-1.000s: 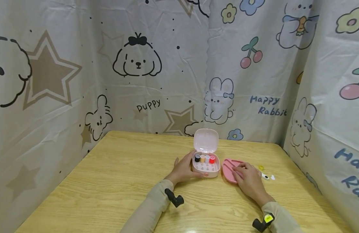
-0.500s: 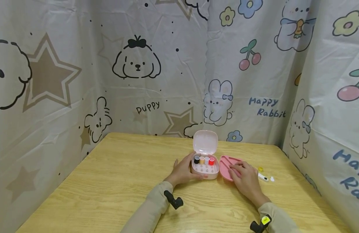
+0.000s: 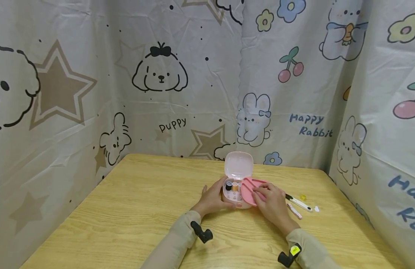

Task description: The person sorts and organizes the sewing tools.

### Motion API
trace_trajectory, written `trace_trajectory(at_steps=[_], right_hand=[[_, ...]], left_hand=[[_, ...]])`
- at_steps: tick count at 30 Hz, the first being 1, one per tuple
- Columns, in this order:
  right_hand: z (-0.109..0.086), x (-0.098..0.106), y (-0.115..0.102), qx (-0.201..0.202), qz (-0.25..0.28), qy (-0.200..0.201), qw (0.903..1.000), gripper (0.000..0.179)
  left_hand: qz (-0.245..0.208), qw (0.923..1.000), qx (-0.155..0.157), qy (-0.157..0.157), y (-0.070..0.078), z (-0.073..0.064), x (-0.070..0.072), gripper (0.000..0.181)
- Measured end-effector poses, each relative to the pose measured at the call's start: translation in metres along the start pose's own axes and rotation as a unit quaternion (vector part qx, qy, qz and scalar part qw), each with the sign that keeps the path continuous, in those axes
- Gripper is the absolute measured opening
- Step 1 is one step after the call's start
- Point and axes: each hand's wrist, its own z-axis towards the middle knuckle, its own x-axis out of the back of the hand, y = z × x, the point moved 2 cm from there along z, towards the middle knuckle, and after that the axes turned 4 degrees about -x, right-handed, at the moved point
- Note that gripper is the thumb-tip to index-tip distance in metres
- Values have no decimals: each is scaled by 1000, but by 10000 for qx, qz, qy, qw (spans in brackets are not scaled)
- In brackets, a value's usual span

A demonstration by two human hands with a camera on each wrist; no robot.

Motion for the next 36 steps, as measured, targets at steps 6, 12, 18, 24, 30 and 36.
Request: trace_trajectory(at_steps=[6,12,18,24,30,36], right_hand=[[7,-8,-11,-93,93,-105,9999,17],[12,-14,-18,-187,-10,-153,9997,17],[15,-21,-24,-339,-89,-212,9992,17],[17,-27,-28,-563,-66,-350,9978,18],[20,-34,-31,-579,-70,-347,9977,17],[23,-40,-32,-517,-31,-275,9983,16]], left_hand=[[14,10000,-44,2,-3,0,-1,112],[-24,9999,-145,52,-5,0,0,113],[67,9998,-159,69,-7,0,-2,113],[252,9997,51,-41,-6,-3,-1,115],[312,9994,120,-62,-4,-3,-2,115],[320,9994,126,-42,-1,-1,-2,114]])
